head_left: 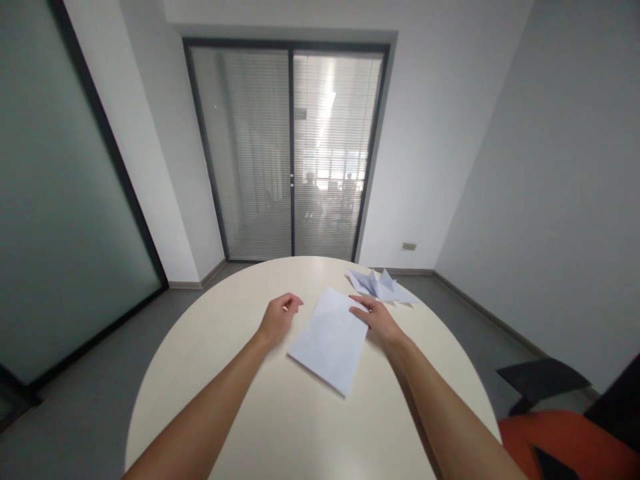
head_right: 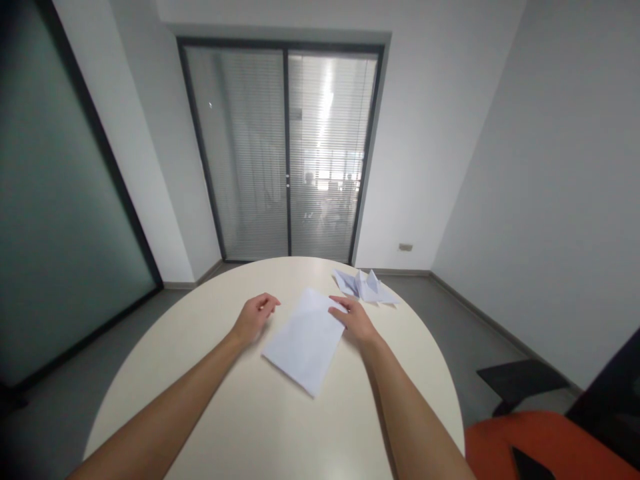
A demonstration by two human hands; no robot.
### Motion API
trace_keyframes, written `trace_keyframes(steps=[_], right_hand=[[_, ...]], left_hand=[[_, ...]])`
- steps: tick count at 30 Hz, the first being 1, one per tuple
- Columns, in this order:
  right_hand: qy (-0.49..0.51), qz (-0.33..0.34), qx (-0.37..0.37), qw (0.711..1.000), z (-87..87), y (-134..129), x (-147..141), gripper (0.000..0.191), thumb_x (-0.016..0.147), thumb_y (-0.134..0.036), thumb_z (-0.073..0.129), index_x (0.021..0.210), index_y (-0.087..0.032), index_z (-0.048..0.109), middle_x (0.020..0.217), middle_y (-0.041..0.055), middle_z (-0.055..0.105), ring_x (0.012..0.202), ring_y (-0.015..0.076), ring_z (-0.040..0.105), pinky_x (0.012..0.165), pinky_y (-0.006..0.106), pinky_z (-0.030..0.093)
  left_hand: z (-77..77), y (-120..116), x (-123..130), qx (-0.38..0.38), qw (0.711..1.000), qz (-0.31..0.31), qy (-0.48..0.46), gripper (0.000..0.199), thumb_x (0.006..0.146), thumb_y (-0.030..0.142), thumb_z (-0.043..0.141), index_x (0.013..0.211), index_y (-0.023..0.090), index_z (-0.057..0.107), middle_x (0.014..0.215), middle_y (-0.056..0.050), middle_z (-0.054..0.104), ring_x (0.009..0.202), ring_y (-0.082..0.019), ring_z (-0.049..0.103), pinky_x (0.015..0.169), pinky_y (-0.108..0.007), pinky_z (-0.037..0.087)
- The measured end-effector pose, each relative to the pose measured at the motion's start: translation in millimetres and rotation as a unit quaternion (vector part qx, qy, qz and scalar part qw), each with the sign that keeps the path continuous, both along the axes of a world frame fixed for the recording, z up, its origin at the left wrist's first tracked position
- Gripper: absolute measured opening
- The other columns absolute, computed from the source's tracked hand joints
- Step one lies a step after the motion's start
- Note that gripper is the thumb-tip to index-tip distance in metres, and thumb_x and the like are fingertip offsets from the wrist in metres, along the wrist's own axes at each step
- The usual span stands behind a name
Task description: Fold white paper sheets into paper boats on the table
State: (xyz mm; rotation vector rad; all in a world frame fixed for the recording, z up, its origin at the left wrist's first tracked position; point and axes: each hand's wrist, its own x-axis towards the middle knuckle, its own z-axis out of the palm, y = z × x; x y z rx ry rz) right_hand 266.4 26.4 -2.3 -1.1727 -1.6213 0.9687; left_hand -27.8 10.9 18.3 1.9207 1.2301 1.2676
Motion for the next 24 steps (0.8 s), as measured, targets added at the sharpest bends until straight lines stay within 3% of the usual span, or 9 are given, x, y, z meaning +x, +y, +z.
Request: trace_keyframes(steps=[3, 6, 9, 15, 19, 24], right_hand=[[-0.050, 0.011, 0.032, 0.998, -8.1, 4.3, 0.4, 0.055, 0.078, -0.049, 0.071, 0.122, -0.015, 0.067, 0.119, 0.0128, 0.070, 0.103, 0.0292, 0.066, 0.093, 0.045, 0.050], [-0.141, -0.041, 0.095, 0.985, -14.4, 6.8, 0.5, 0.050, 0.081, -0.045, 0.069, 0.123, -0.017, 0.067, 0.122, 0.0136, 0.068, 0.109, 0.0297, 0.063, 0.099, 0.048, 0.046], [-0.243, -0.064, 0.181, 0.951, -13.6, 3.6, -6.7, 0.043, 0.084, -0.042, 0.067, 0.120, -0.019, 0.069, 0.128, 0.0144, 0.064, 0.120, 0.0306, 0.057, 0.107, 0.050, 0.039], [-0.297, 0.058, 0.229, 0.925, -1.8, -17.0, -48.2, 0.041, 0.095, -0.046, 0.052, 0.125, -0.023, 0.067, 0.128, 0.0109, 0.066, 0.122, 0.0266, 0.056, 0.109, 0.044, 0.039], [-0.341, 0.142, 0.203, 0.907, -4.6, -25.7, -60.7, 0.055, 0.097, -0.053, 0.045, 0.139, -0.021, 0.056, 0.145, 0.0129, 0.053, 0.136, 0.0287, 0.046, 0.115, 0.047, 0.032], [-0.390, 0.134, 0.134, 0.901, -9.9, -24.1, -51.6, 0.061, 0.096, -0.060, 0.041, 0.148, -0.028, 0.043, 0.156, 0.0095, 0.037, 0.145, 0.0326, 0.030, 0.117, 0.058, 0.019]], left_hand=[[-7.9, -6.5, 7.4, 0.053, 0.986, -0.101, 0.119, 0.030, 0.092, 0.034, 0.050, 0.113, 0.022, 0.068, 0.123, -0.006, 0.068, 0.113, -0.020, 0.061, 0.099, -0.033, 0.048], [-16.1, -14.3, 13.0, 0.078, 0.943, -0.191, 0.260, 0.036, 0.094, 0.032, 0.050, 0.124, 0.023, 0.066, 0.139, -0.006, 0.059, 0.132, -0.021, 0.049, 0.114, -0.037, 0.036], [-19.3, -17.8, 15.1, 0.079, 0.924, -0.176, 0.330, 0.038, 0.096, 0.035, 0.047, 0.126, 0.022, 0.065, 0.142, -0.008, 0.056, 0.132, -0.023, 0.050, 0.114, -0.040, 0.035], [-13.1, -17.2, 13.2, 0.109, 0.915, -0.120, 0.370, 0.034, 0.093, 0.032, 0.052, 0.123, 0.025, 0.066, 0.125, -0.009, 0.063, 0.118, -0.026, 0.055, 0.109, -0.042, 0.037], [-11.5, -17.9, 10.0, 0.098, 0.921, -0.116, 0.359, 0.037, 0.093, 0.037, 0.053, 0.126, 0.024, 0.061, 0.120, -0.010, 0.060, 0.114, -0.025, 0.055, 0.106, -0.039, 0.040], [-14.9, -18.6, 11.0, 0.079, 0.919, -0.113, 0.370, 0.043, 0.096, 0.043, 0.046, 0.133, 0.023, 0.056, 0.129, -0.012, 0.056, 0.120, -0.026, 0.053, 0.107, -0.040, 0.038]])
